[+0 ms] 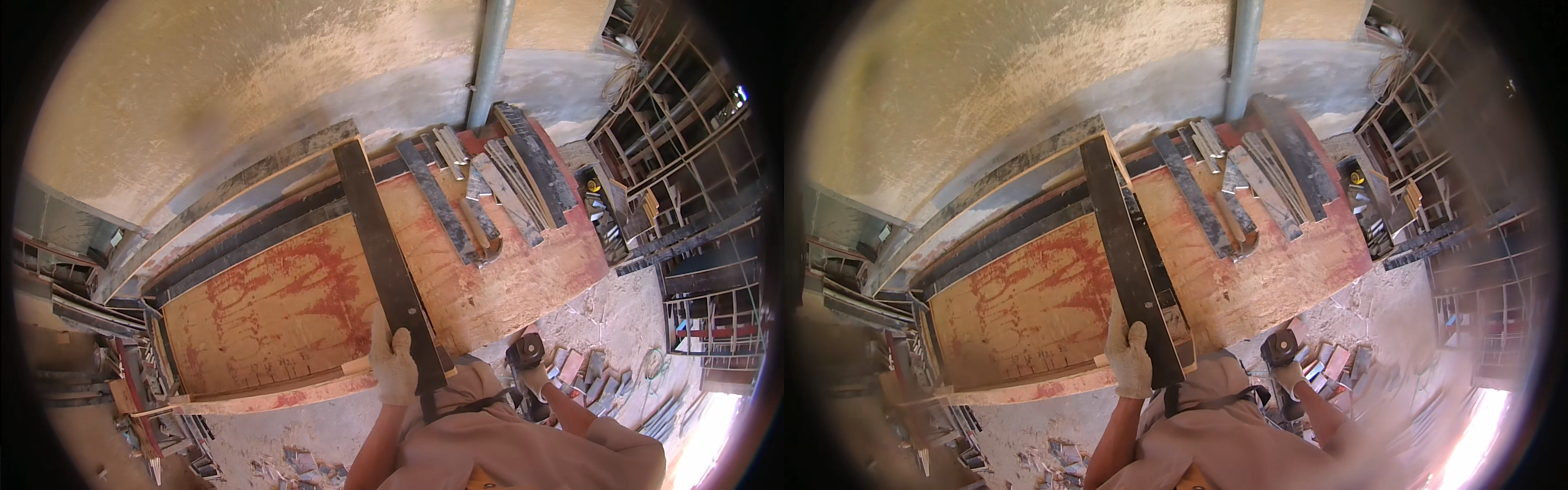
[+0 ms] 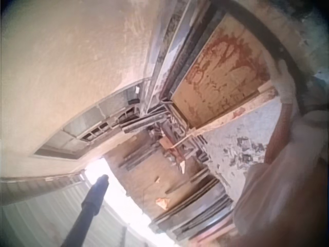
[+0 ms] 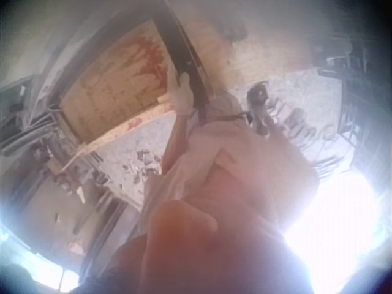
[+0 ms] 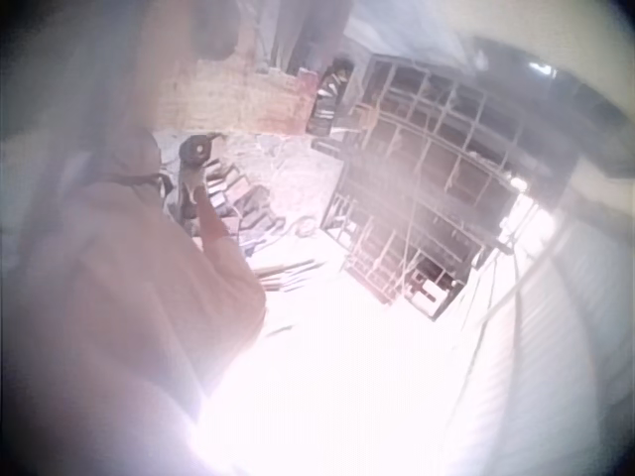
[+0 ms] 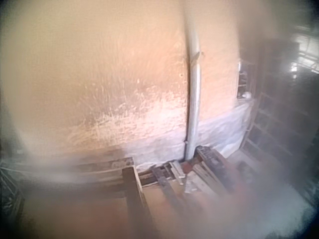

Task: The person assembles a wooden frame by positioning wooden planks and using a nail gun to fasten them together. They repeatedly pick up planks, align them on a work surface, and drive nails to secure the joints.

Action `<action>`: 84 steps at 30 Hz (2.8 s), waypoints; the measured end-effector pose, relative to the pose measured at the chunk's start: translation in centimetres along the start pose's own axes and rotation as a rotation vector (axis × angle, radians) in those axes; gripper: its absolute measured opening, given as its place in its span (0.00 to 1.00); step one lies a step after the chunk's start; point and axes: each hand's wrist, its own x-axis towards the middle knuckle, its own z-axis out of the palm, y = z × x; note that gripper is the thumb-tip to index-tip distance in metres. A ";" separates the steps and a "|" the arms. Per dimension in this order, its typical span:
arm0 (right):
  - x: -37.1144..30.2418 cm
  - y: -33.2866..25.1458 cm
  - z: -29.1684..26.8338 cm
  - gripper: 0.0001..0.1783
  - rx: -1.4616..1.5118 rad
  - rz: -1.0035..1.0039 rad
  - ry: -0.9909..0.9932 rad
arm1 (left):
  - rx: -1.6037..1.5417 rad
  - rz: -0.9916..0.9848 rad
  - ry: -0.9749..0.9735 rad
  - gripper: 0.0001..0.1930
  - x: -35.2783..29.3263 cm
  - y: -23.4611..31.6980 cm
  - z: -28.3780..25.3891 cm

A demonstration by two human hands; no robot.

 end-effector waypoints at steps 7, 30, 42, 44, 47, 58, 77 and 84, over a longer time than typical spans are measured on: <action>0.6 -9.1 -2.2 0.06 0.043 0.062 -0.101 | 0.058 -0.046 0.031 0.31 0.3 0.6 1.9; 2.7 -10.9 -1.5 0.10 -0.073 0.175 -0.124 | 0.032 -0.082 0.071 0.30 -0.7 1.0 2.1; 3.2 -9.3 -1.4 0.07 -0.093 0.080 -0.113 | -0.021 -0.064 0.088 0.30 0.6 0.9 2.0; 3.0 -9.6 -1.5 0.08 -0.040 0.150 -0.159 | 0.042 -0.069 0.080 0.30 0.4 0.4 1.7; 2.7 -10.9 -1.7 0.10 -0.010 0.216 -0.192 | 0.012 -0.003 0.109 0.30 0.5 0.3 1.9; 5.1 -8.6 -1.7 0.13 -0.126 0.057 -0.140 | 0.044 -0.003 0.108 0.29 0.5 0.3 2.5; 5.0 -8.8 -1.6 0.16 -0.212 -0.039 -0.154 | 0.018 -0.122 0.064 0.29 0.4 1.1 2.2; 4.7 -15.7 -2.5 0.18 -0.101 0.096 -0.187 | 0.004 -0.080 0.100 0.29 0.8 0.5 2.1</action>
